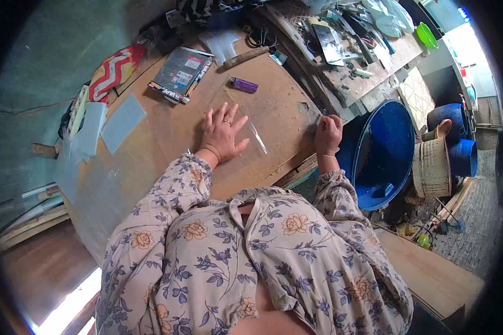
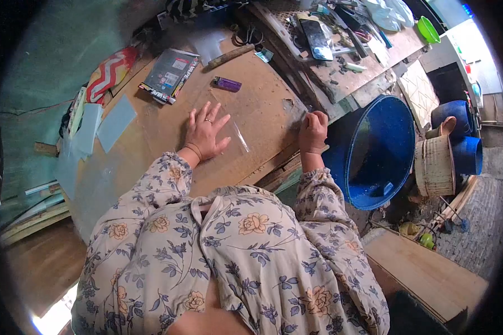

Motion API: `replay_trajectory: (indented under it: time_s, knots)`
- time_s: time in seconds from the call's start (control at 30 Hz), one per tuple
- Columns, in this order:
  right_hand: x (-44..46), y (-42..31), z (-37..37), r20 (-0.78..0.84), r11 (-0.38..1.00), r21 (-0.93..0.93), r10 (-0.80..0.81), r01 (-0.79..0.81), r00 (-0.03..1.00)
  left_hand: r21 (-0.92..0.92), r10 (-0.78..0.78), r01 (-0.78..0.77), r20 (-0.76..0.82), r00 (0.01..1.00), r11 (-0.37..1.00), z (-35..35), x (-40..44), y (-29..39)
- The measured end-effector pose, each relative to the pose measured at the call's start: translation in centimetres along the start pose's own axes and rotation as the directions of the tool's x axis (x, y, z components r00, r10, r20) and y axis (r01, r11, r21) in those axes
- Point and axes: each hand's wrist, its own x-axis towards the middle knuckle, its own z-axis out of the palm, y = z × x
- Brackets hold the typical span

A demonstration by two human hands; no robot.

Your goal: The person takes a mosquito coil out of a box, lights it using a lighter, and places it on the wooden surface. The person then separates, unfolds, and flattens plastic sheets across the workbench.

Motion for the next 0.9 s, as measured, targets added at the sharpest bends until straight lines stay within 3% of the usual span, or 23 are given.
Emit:
replay_trajectory:
  time_s: [0.07, 0.17, 0.27, 0.4, 0.57, 0.77, 0.87, 0.9]
  knots:
    - [-0.4, 0.0, 0.4, 0.018, 1.000, 0.002, 0.028, -0.028, 0.999, -0.016, -0.003, 0.003, 0.021, 1.000, 1.000, 0.0, -0.1, -0.2]
    - [-0.7, 0.7, 0.9, 0.011, 0.998, -0.007, -0.055, 0.055, 0.998, -0.033, -0.007, 0.008, 0.034, 0.999, 0.999, 0.2, -0.4, -0.1]
    - [-0.8, 0.4, 1.1, 0.033, 1.000, 0.001, -0.010, 0.010, 0.999, -0.075, -0.011, 0.009, -0.034, 0.999, 0.997, 0.3, -1.5, -0.6]
    - [-0.4, -0.2, 0.6, 0.112, 1.000, -0.008, -0.011, 0.012, 0.994, 0.033, -0.109, 0.107, 0.059, 0.992, 0.994, -0.8, -4.1, -1.3]
    - [-1.2, -0.5, 0.6, 0.101, 0.997, 0.009, -0.073, 0.072, 0.992, 0.071, -0.207, 0.199, 0.135, 0.969, 0.977, -1.9, -8.0, -1.9]
    - [-0.3, -2.1, 0.7, 0.035, 0.997, -0.034, -0.064, 0.066, 0.997, 0.071, -0.327, 0.323, 0.066, 0.943, 0.944, -2.0, -12.5, -3.1]
    - [2.2, -8.0, 1.8, 0.092, 0.984, 0.102, -0.158, 0.149, 0.983, 0.085, -0.418, 0.414, 0.033, 0.908, 0.906, -2.3, -14.9, -3.3]
    - [2.7, -9.9, 3.0, 0.222, 0.966, 0.203, -0.207, 0.163, 0.953, 0.095, -0.446, 0.442, 0.025, 0.895, 0.892, -2.3, -15.7, -3.4]
